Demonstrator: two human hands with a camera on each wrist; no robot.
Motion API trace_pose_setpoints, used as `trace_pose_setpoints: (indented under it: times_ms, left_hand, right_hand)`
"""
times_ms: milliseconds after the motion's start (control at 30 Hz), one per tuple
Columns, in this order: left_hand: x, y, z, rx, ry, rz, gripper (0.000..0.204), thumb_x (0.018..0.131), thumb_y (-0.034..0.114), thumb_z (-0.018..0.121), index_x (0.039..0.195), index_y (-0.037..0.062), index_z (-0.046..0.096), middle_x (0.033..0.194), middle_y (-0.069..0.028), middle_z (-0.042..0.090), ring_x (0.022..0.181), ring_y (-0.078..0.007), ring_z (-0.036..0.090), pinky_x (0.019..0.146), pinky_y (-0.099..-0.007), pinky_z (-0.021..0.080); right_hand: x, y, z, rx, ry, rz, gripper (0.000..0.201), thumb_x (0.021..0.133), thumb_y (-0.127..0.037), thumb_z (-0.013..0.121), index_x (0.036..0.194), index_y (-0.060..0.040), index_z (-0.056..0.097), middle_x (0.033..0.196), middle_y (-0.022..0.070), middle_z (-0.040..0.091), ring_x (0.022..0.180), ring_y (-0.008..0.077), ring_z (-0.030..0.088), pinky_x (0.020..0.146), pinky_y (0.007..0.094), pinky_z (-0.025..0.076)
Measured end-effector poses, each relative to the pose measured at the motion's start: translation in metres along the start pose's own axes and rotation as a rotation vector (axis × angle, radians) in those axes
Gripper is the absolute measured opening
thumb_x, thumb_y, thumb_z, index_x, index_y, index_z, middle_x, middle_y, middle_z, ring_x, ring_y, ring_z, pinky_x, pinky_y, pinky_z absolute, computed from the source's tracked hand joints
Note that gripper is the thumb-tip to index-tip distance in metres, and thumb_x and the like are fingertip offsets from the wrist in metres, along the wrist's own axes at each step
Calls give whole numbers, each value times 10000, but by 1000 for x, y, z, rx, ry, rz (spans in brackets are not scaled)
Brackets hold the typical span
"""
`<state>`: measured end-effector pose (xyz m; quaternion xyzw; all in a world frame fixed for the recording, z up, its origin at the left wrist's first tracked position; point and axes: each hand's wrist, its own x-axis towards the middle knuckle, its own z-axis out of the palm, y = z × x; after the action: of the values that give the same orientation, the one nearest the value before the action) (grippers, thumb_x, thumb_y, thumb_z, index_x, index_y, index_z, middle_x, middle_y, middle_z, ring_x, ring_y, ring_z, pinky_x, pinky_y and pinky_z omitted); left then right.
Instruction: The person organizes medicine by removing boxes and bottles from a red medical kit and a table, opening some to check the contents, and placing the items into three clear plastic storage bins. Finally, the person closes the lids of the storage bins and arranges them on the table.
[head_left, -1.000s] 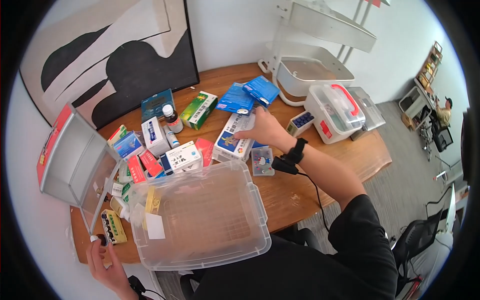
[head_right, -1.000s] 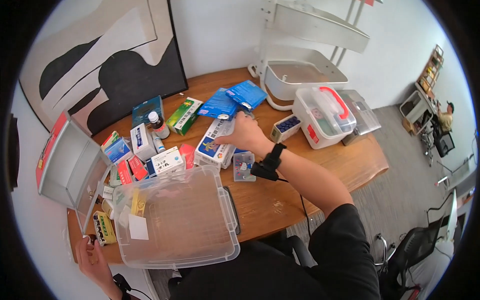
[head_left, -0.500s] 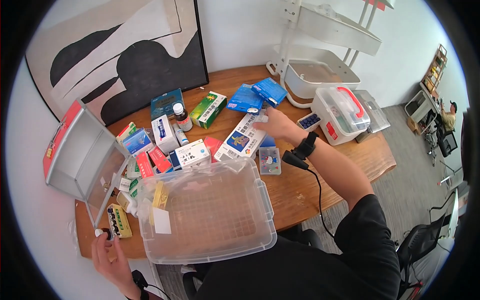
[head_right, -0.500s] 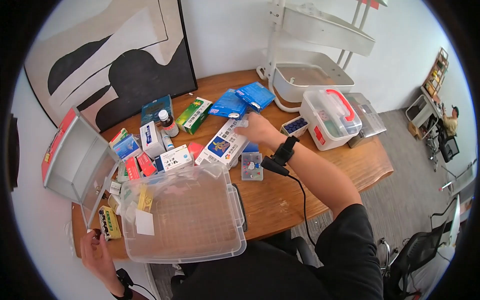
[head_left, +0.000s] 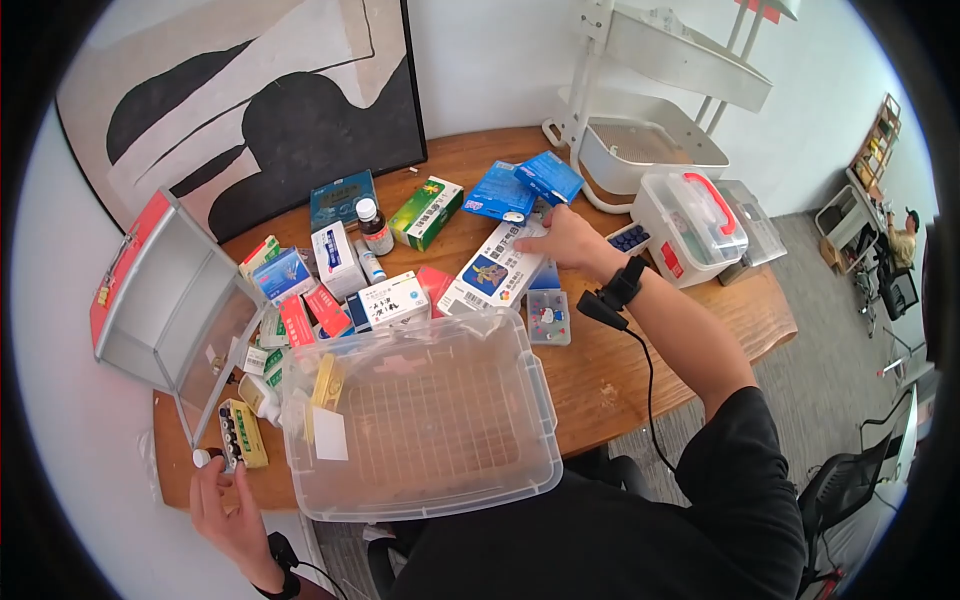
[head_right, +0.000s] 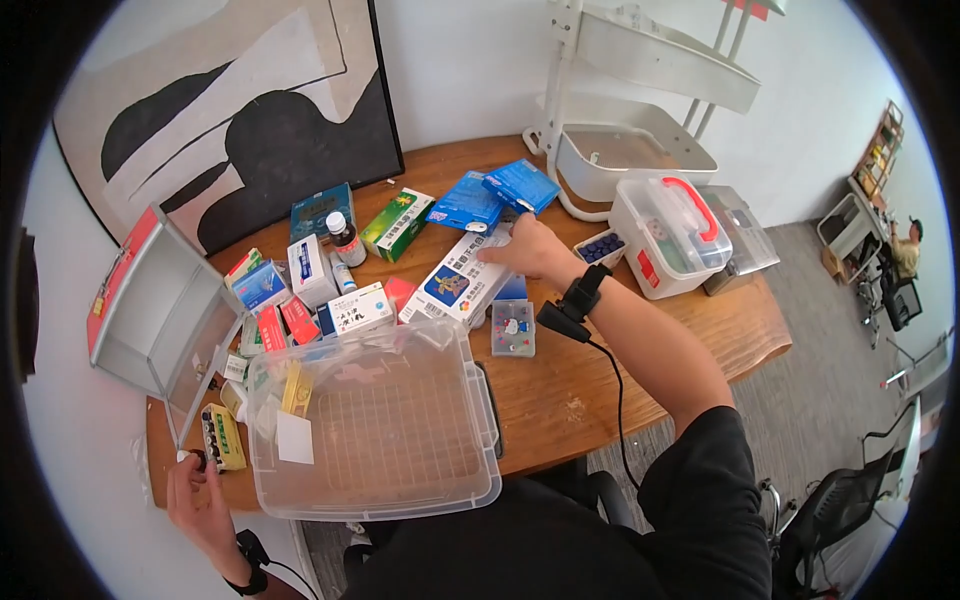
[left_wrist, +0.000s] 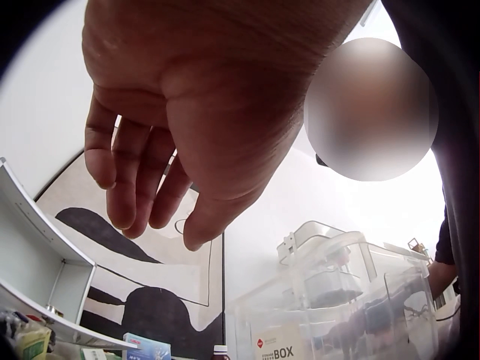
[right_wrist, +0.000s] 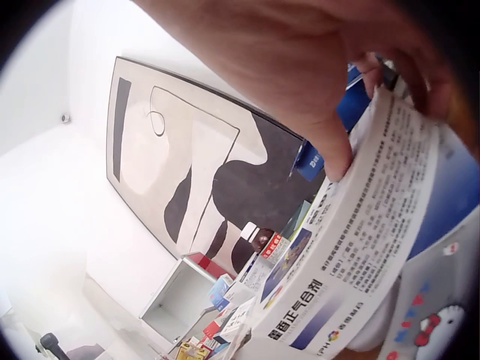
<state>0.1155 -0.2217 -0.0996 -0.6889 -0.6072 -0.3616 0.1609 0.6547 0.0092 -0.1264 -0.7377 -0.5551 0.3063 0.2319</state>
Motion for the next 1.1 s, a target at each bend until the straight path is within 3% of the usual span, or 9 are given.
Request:
trace_pose_setpoints:
  times_ms: [100,167,300,400,467,567,700,867,1100]
  left_hand:
    - [0,1,1,-9,-4,-1,262,912,-31,828,1145,-41,707,948,-117,678,725,-223,597,660,-368,469]
    - [0,0,2,-9,-9,-13,263,911,-28,832,1142,-38,707,944,-117,681,726,-224,599,660,-370,471]
    - [0,-1,2,-5,-5,-10,263,912,-20,838,1140,-35,707,941,-116,683,723,-225,599,657,-369,469]
    - [2,0,0,21,-7,4,261,913,-15,840,1136,-36,706,938,-115,683,719,-225,599,656,-370,468]
    - [4,1,-1,22,0,6,256,913,-12,842,1129,-35,707,929,-114,678,718,-224,597,655,-369,468]
    - [6,3,0,15,3,5,243,913,-12,843,1116,-34,711,920,-110,672,720,-223,595,657,-369,466]
    - [8,6,1,14,-11,-1,231,913,-10,842,1102,-34,712,911,-107,665,720,-223,592,661,-371,465]
    - [11,9,3,-3,-5,21,221,909,-8,843,1084,-31,709,893,-106,651,719,-227,581,662,-378,459]
    - [14,10,3,15,-27,19,211,905,-6,840,1071,-27,710,887,-105,649,728,-230,581,665,-382,461]
  right_hand:
    - [16,15,5,-40,46,-28,910,846,-485,944,1315,212,593,1261,306,725,1108,342,760,856,413,639]
    - [27,27,7,132,-45,-83,922,834,-477,959,1310,226,602,1225,293,738,1074,334,765,841,408,638]
    - [38,38,9,176,-83,-75,901,825,-451,978,1314,217,622,1206,284,743,1072,318,763,834,402,636]
    - [34,38,9,125,-69,-24,720,859,-389,969,1227,166,695,1072,230,767,914,249,759,738,363,609]
    - [33,42,6,235,-169,-38,509,921,-328,927,1103,115,752,924,146,765,749,170,703,636,324,547]
    - [30,46,13,464,-143,-17,375,973,-271,881,995,87,770,826,91,744,656,124,643,572,306,487]
    - [19,43,16,434,-81,-27,348,994,-261,859,1011,77,781,860,90,760,688,132,671,578,301,499]
    - [18,48,24,501,-45,-32,347,1006,-267,838,1073,71,799,956,110,799,786,155,741,683,306,604]
    - [10,44,26,489,-41,-47,371,1021,-269,821,1138,83,799,999,117,805,854,173,762,733,311,634]
